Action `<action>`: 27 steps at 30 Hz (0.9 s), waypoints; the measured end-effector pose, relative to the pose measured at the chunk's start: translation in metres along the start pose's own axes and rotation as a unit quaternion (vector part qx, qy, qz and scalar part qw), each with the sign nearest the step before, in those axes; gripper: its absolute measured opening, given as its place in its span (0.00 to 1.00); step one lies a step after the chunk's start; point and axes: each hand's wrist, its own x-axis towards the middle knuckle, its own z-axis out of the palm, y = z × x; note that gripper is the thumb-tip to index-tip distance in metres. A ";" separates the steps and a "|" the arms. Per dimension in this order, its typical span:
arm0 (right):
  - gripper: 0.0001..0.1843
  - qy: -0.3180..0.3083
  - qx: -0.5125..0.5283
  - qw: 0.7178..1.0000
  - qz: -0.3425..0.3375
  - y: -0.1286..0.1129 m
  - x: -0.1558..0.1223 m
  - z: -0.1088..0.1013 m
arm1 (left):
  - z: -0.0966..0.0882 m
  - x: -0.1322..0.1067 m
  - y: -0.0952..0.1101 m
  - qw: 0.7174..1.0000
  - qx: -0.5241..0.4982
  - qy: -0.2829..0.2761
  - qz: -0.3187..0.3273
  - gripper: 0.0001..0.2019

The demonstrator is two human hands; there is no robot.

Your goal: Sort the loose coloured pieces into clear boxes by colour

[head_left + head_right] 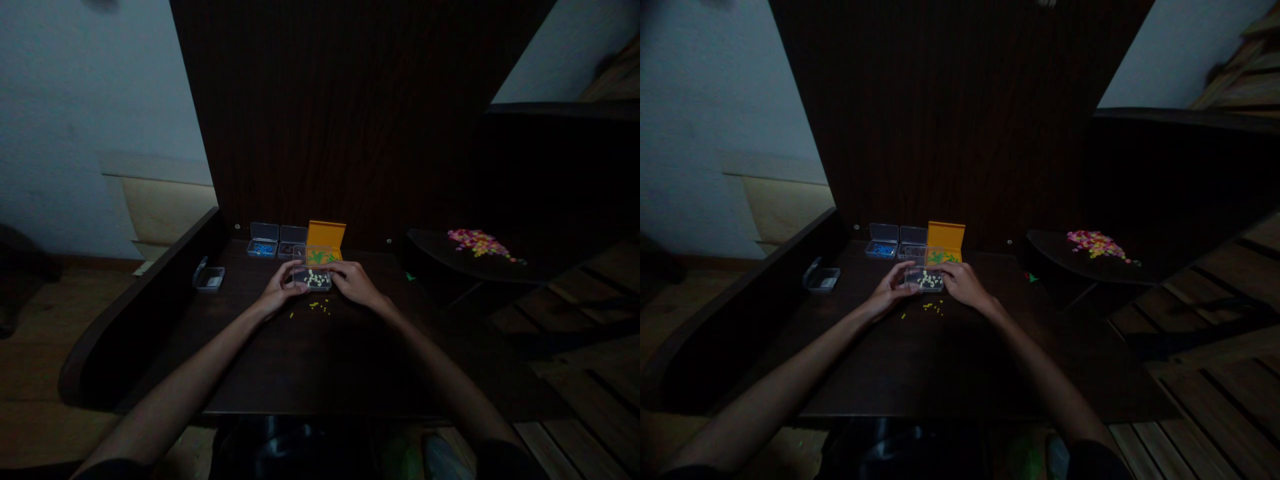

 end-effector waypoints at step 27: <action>0.13 0.020 0.001 1.000 -0.009 0.053 -0.066 0.025 | -0.077 0.018 0.053 0.873 0.273 0.367 0.170 0.20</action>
